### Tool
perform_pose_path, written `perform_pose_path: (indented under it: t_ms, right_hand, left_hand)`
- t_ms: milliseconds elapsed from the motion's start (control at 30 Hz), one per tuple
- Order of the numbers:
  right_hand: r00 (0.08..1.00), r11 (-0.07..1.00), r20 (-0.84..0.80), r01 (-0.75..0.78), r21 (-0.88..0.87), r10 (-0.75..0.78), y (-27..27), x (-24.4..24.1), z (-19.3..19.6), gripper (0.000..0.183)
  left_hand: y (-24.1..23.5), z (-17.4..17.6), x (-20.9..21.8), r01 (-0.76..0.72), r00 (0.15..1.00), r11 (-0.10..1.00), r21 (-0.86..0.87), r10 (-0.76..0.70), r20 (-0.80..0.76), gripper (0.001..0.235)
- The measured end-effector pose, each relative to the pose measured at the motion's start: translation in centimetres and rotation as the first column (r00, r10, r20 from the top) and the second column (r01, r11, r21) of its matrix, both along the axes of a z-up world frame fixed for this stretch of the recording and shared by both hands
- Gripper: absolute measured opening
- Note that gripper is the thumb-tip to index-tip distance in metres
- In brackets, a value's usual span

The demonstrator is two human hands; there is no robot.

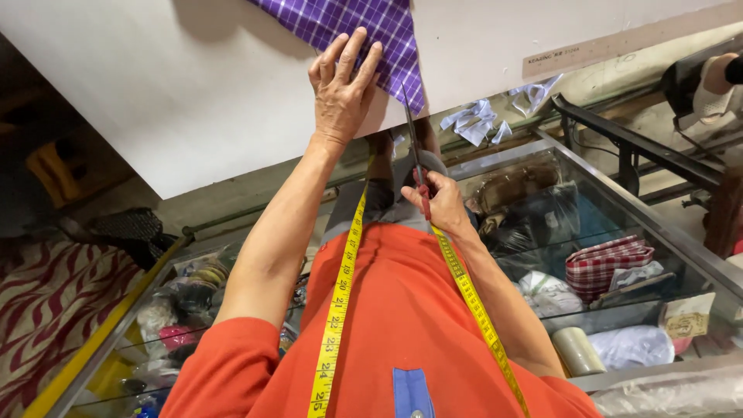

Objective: Cutting strips of purple checkered fabric using scissors on a workbench

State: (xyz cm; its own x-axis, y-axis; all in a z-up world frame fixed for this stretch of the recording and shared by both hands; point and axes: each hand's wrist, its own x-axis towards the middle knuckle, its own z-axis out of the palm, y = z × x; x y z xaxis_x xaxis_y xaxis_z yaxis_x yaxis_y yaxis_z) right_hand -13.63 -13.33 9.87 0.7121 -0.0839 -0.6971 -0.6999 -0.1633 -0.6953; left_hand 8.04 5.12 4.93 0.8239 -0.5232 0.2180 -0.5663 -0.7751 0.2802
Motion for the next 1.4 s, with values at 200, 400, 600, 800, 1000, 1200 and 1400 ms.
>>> perform_pose_path:
  t_ms: [200,400,600,800,1000,1200,1400]
  right_hand:
    - [0.998,0.999,0.062,0.022,-0.024,-0.021,0.2,0.1,0.2,0.052]
    - [0.999,0.991,0.05,0.008,-0.133,-0.001,0.3,-0.6,-0.4,0.054]
    - [1.0,0.992,0.022,0.011,-0.129,-0.009,0.3,0.1,0.7,0.058]
    - [0.999,0.987,-0.043,-0.04,-0.155,0.033,0.3,2.5,2.6,0.053]
    - [0.996,0.968,0.059,-0.044,-0.248,0.06,0.6,1.3,0.5,0.053]
    - [0.996,0.961,-0.061,-0.086,-0.263,0.072,0.7,2.2,1.6,0.056]
    - [0.999,0.973,-0.029,-0.037,-0.229,0.031,1.1,4.5,2.3,0.051]
  left_hand:
    - [0.1,0.1,0.0,-0.009,1.0,1.0,-0.013,0.009,0.013,0.032]
    - [0.1,-0.2,0.0,-0.014,1.0,1.0,-0.016,0.014,0.013,0.032]
    - [0.2,-0.3,0.0,-0.011,1.0,0.999,-0.031,0.011,0.006,0.035]
    - [0.4,-0.8,-0.1,-0.002,1.0,1.0,-0.006,0.002,0.019,0.038]
    - [0.2,-0.2,0.2,-0.003,0.999,0.999,-0.034,0.005,0.034,0.036]
    - [0.2,-0.1,0.2,-0.004,0.999,0.999,-0.04,0.006,0.035,0.034]
    - [0.3,0.2,0.2,-0.019,1.0,1.0,-0.009,0.018,-0.016,0.04]
